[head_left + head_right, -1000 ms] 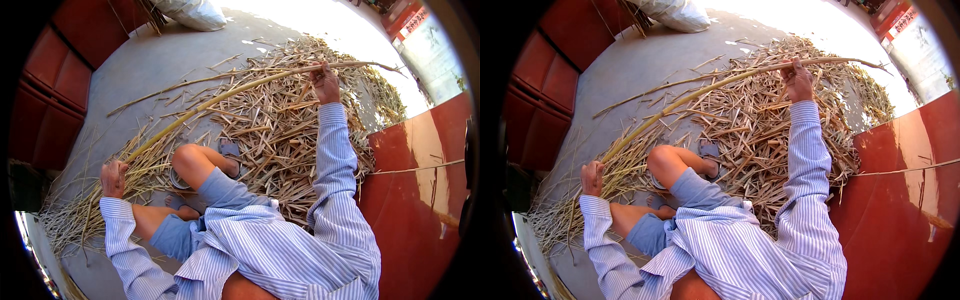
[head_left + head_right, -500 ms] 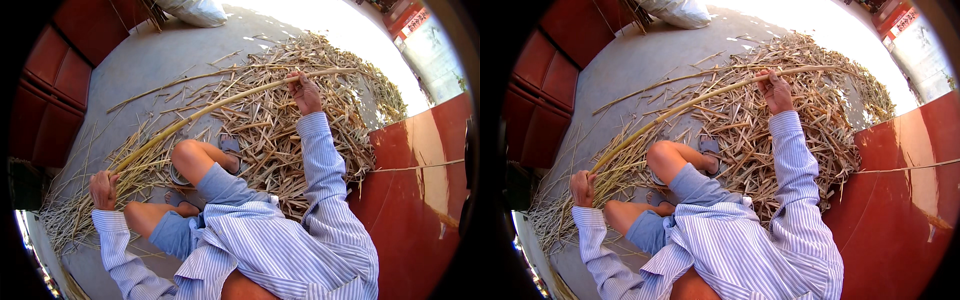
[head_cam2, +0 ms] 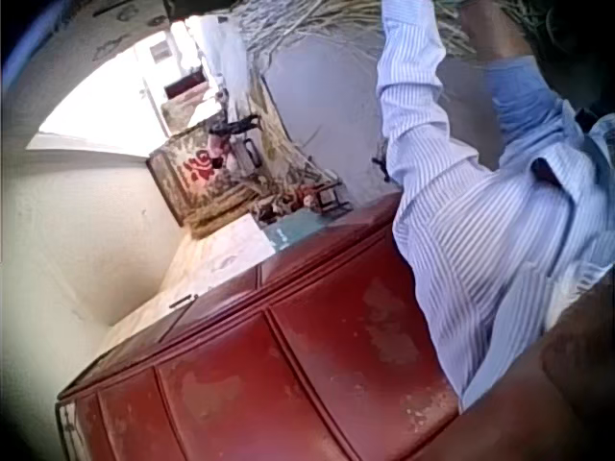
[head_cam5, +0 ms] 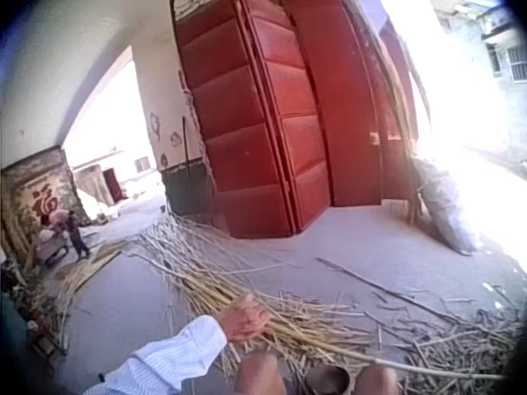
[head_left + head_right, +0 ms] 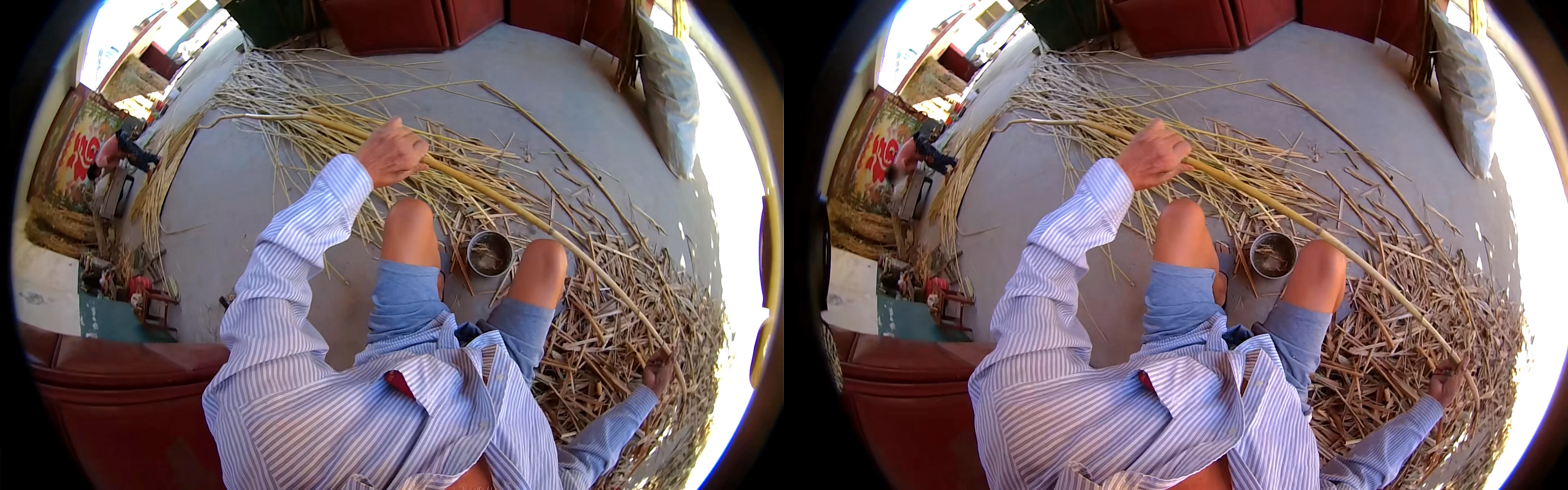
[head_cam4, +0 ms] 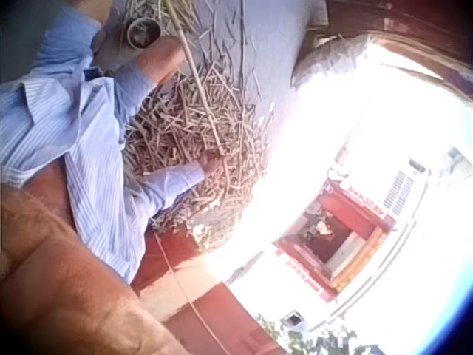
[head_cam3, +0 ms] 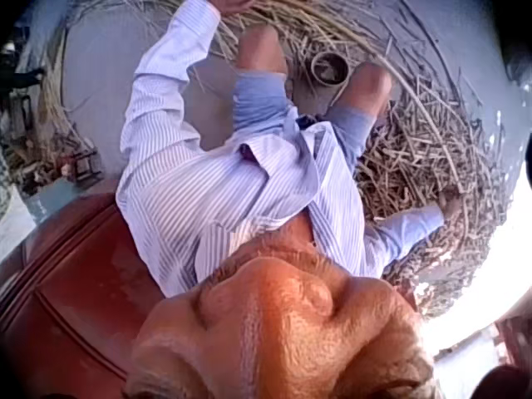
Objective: The person sits on the floor and processes long, dried plant stalks by hand. They repeatedly strip the outer layers from the stalks, separating the usable inner fibers from the waste material, which is discarded onto a growing pile.
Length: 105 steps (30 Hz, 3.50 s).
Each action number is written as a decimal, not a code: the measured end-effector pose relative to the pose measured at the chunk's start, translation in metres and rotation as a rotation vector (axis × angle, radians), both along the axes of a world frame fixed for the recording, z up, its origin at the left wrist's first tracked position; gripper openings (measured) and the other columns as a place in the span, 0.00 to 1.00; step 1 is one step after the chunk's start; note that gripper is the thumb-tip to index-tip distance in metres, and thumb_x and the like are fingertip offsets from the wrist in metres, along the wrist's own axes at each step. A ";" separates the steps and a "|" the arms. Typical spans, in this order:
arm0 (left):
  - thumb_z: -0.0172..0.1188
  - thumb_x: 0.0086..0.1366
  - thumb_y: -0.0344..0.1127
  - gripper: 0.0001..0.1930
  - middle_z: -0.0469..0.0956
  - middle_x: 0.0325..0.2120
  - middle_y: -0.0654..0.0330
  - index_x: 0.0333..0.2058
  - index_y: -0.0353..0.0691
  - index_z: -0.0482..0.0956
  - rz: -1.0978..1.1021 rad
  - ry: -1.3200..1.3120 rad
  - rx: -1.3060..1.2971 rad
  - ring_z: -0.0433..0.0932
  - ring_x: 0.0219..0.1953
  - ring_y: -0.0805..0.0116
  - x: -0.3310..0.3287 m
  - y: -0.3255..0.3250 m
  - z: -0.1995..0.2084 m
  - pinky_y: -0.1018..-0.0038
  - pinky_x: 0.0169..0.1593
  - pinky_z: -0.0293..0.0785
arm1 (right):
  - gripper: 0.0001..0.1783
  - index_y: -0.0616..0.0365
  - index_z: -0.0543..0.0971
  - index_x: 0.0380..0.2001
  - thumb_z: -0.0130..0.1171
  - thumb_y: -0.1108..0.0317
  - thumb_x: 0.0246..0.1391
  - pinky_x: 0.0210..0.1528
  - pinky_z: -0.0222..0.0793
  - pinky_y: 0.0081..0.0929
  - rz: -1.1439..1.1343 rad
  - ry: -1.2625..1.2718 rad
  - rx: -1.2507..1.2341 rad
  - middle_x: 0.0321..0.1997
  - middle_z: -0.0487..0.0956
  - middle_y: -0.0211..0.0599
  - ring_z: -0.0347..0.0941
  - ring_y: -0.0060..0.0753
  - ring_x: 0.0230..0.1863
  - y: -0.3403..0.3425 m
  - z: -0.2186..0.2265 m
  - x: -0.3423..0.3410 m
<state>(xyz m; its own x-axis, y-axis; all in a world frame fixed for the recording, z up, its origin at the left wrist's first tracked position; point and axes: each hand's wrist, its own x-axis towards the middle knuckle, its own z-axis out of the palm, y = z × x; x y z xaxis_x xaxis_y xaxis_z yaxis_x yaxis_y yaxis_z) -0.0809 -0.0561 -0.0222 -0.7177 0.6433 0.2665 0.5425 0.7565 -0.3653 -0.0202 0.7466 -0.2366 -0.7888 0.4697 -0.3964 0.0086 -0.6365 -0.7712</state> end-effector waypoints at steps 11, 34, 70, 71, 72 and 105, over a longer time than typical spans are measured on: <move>0.55 0.62 0.50 0.14 0.74 0.25 0.62 0.30 0.45 0.72 -0.418 -0.178 0.235 0.76 0.31 0.63 -0.041 0.237 -0.065 0.66 0.38 0.67 | 0.18 0.65 0.77 0.43 0.56 0.59 0.62 0.43 0.75 0.22 0.146 0.228 0.000 0.41 0.81 0.40 0.77 0.30 0.42 -0.219 0.072 -0.051; 0.72 0.49 0.44 0.17 0.73 0.16 0.59 0.20 0.43 0.73 -0.390 -0.171 0.468 0.74 0.19 0.59 -0.039 0.227 -0.041 0.64 0.23 0.68 | 0.09 0.59 0.74 0.41 0.56 0.65 0.62 0.37 0.81 0.23 -0.054 0.276 0.018 0.38 0.82 0.39 0.81 0.33 0.40 -0.163 0.086 -0.027; 0.61 0.65 0.44 0.17 0.69 0.17 0.62 0.27 0.33 0.77 -0.346 -1.187 0.994 0.67 0.21 0.77 -0.045 0.332 -0.032 0.76 0.24 0.62 | 0.11 0.66 0.71 0.45 0.53 0.71 0.62 0.51 0.77 0.35 0.317 0.657 0.322 0.43 0.80 0.47 0.79 0.39 0.46 -0.262 0.174 -0.033; 0.61 0.64 0.42 0.16 0.71 0.17 0.58 0.26 0.33 0.77 -0.407 -0.968 0.969 0.68 0.18 0.72 -0.044 0.333 -0.038 0.73 0.24 0.63 | 0.09 0.64 0.71 0.42 0.55 0.71 0.61 0.49 0.78 0.33 0.233 0.628 0.255 0.40 0.81 0.44 0.79 0.37 0.43 -0.270 0.175 -0.032; 0.62 0.63 0.42 0.14 0.74 0.18 0.56 0.26 0.36 0.78 -0.362 -0.815 0.888 0.71 0.17 0.64 -0.040 0.336 -0.037 0.71 0.23 0.65 | 0.09 0.64 0.71 0.42 0.56 0.71 0.61 0.48 0.78 0.32 0.167 0.583 0.254 0.39 0.81 0.43 0.80 0.35 0.42 -0.274 0.175 -0.031; 0.59 0.64 0.46 0.16 0.74 0.18 0.57 0.24 0.43 0.71 -0.403 -0.114 0.442 0.75 0.18 0.55 -0.050 0.293 -0.066 0.61 0.22 0.69 | 0.10 0.64 0.72 0.43 0.53 0.68 0.63 0.47 0.81 0.32 -0.071 0.519 0.240 0.40 0.81 0.44 0.80 0.39 0.43 -0.153 0.169 -0.031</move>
